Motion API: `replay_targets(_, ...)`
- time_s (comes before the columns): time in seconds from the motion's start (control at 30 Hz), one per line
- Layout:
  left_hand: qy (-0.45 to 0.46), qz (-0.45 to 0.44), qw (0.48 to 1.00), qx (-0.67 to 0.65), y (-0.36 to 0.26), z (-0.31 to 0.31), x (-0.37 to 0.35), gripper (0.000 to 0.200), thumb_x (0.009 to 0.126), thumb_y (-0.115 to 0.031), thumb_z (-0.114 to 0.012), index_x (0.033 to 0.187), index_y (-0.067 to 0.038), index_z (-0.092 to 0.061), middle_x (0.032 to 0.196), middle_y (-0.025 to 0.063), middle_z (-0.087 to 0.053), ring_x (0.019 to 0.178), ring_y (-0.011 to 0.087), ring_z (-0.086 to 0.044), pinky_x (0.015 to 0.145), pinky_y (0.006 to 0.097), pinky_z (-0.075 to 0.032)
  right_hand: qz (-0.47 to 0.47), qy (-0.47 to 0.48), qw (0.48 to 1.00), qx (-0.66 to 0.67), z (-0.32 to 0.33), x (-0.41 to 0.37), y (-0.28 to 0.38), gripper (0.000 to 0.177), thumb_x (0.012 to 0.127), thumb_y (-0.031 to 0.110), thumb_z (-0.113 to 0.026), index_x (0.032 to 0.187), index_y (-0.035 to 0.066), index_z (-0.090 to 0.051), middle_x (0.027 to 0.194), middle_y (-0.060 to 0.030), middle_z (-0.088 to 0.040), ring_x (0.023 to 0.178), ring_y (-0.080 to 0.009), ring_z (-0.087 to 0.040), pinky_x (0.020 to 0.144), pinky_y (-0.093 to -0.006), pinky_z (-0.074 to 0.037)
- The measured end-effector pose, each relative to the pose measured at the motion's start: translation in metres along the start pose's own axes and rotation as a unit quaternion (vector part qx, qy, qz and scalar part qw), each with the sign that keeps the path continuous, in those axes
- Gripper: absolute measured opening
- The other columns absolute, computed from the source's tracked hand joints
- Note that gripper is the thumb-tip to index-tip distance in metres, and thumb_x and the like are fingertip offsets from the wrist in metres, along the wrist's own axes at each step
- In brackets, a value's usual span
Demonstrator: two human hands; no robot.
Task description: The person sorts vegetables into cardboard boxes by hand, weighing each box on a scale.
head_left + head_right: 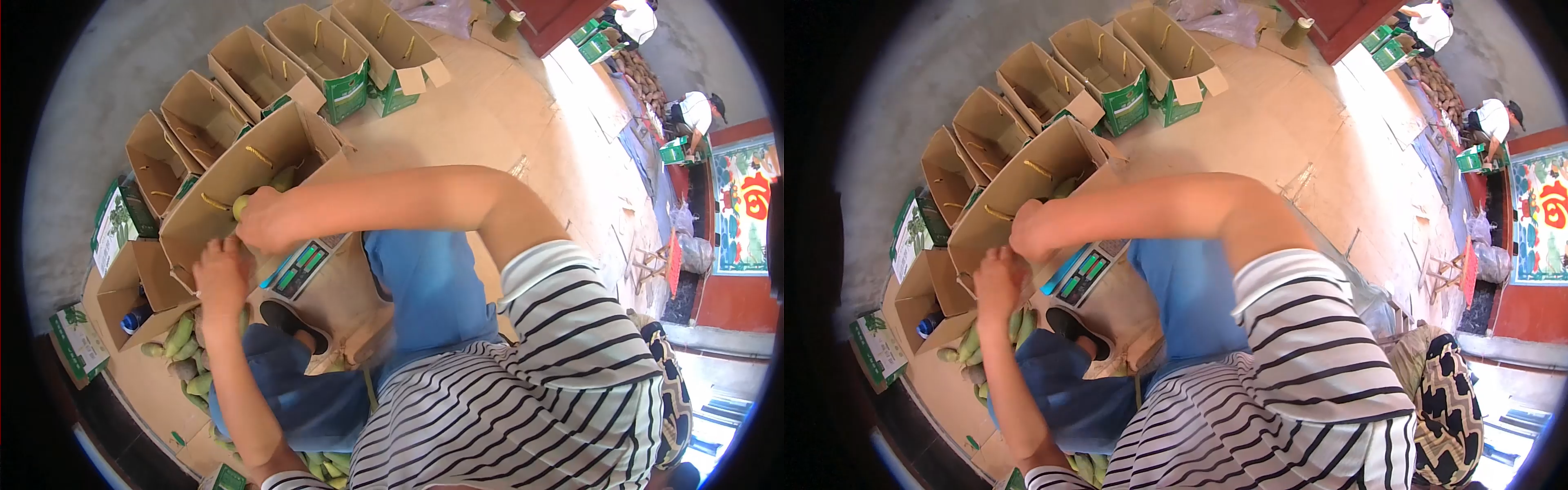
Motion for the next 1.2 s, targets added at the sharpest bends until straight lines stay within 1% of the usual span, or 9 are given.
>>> replay_targets(0.07,-0.112,-0.01,0.99,-0.082,0.016,0.054,-0.019,0.042,0.081,-0.018,-0.062,0.12,-0.003,-0.052,0.12,0.0188,-0.053,0.114,0.0344,-0.049,0.095,0.0412,-0.039,-0.05,0.028,0.998,-0.001,-0.03,0.015,-0.004,0.02,0.076,0.017,-0.061,0.091,0.004,-0.067,0.092,-0.0128,-0.067,0.086,-0.0276,-0.065,0.066,-0.0417,-0.051)
replay_targets(0.13,-0.226,0.08,0.948,-0.21,0.047,0.114,-0.061,0.036,0.089,-0.017,-0.057,0.12,0.0,-0.052,0.118,0.0159,-0.055,0.111,0.028,-0.052,0.095,0.0355,-0.039,-0.087,0.024,0.996,0.021,-0.052,0.027,-0.022,0.019,0.075,0.014,-0.061,0.091,0.005,-0.067,0.09,-0.013,-0.067,0.084,-0.0271,-0.065,0.064,-0.0414,-0.051)
replay_targets(0.17,-0.265,0.186,0.876,-0.357,0.073,0.118,-0.09,0.037,0.092,-0.02,-0.054,0.121,0.002,-0.05,0.117,0.016,-0.056,0.109,0.0249,-0.054,0.093,0.033,-0.04,-0.082,0.021,0.996,0.015,-0.05,0.028,-0.023,0.019,0.075,0.013,-0.06,0.09,0.005,-0.067,0.09,-0.013,-0.067,0.084,-0.0275,-0.065,0.064,-0.0413,-0.051)
replay_targets(0.23,-0.329,0.174,0.858,-0.355,0.126,0.102,-0.147,0.04,0.093,-0.023,-0.052,0.121,0.005,-0.049,0.118,0.0183,-0.055,0.108,0.0244,-0.055,0.092,0.0317,-0.04,-0.07,0.019,0.997,0.002,-0.05,0.025,-0.021,0.018,0.076,0.011,-0.059,0.09,0.005,-0.067,0.089,-0.0131,-0.067,0.083,-0.0283,-0.066,0.064,-0.0411,-0.051)
replay_targets(0.3,-0.228,0.303,0.919,-0.111,0.168,0.038,-0.203,0.04,0.094,-0.023,-0.05,0.123,0.005,-0.048,0.118,0.0201,-0.055,0.109,0.0271,-0.054,0.093,0.0341,-0.04,-0.082,0.003,0.997,0.003,-0.049,0.029,-0.019,0.018,0.076,0.01,-0.057,0.091,0.003,-0.067,0.091,-0.0136,-0.067,0.084,-0.0284,-0.065,0.064,-0.0411,-0.051)
replay_targets(0.4,-0.049,0.364,0.878,-0.308,0.237,-0.225,-0.33,0.036,0.089,-0.018,-0.052,0.117,0.003,-0.047,0.113,0.0218,-0.053,0.104,0.0351,-0.054,0.089,0.0408,-0.042,-0.095,-0.01,0.995,-0.006,-0.054,0.034,-0.017,0.02,0.078,0.01,-0.056,0.093,0.001,-0.065,0.092,-0.0146,-0.067,0.084,-0.0292,-0.065,0.065,-0.0413,-0.051)
replay_targets(0.5,-0.072,0.371,0.894,-0.241,0.1,-0.232,-0.369,0.044,0.075,-0.031,-0.068,0.099,0.004,-0.054,0.102,0.0196,-0.059,0.096,0.0345,-0.058,0.077,0.0422,-0.047,-0.103,0.018,0.994,-0.017,-0.054,0.031,-0.017,0.022,0.08,0.01,-0.052,0.097,-0.001,-0.062,0.094,-0.0161,-0.066,0.086,-0.0306,-0.065,0.067,-0.0423,-0.051)
replay_targets(0.63,0.088,0.391,0.899,-0.178,0.017,-0.303,-0.437,0.045,0.074,-0.032,-0.068,0.098,0.004,-0.055,0.101,0.0192,-0.059,0.094,0.0345,-0.059,0.077,0.042,-0.047,-0.123,0.023,0.992,-0.017,-0.05,0.026,-0.013,0.025,0.083,0.01,-0.047,0.102,-0.002,-0.058,0.096,-0.0182,-0.065,0.089,-0.0326,-0.064,0.069,-0.0443,-0.05)
replay_targets(1.2,0.267,0.398,0.865,-0.15,-0.004,-0.338,-0.49,0.048,0.07,-0.034,-0.071,0.095,0.005,-0.057,0.095,0.0175,-0.063,0.088,0.0345,-0.061,0.074,0.0412,-0.048,-0.131,-0.018,0.991,-0.009,-0.051,0.031,-0.017,0.025,0.082,0.008,-0.049,0.102,-0.001,-0.06,0.096,-0.016,-0.066,0.087,-0.0304,-0.065,0.068,-0.0414,-0.05)
Point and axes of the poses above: each hand's wrist, its own x-axis towards the middle knuckle, its own z-axis out of the back of the hand, y = z × x, the point moved 7 cm from there along x, towards the middle knuckle
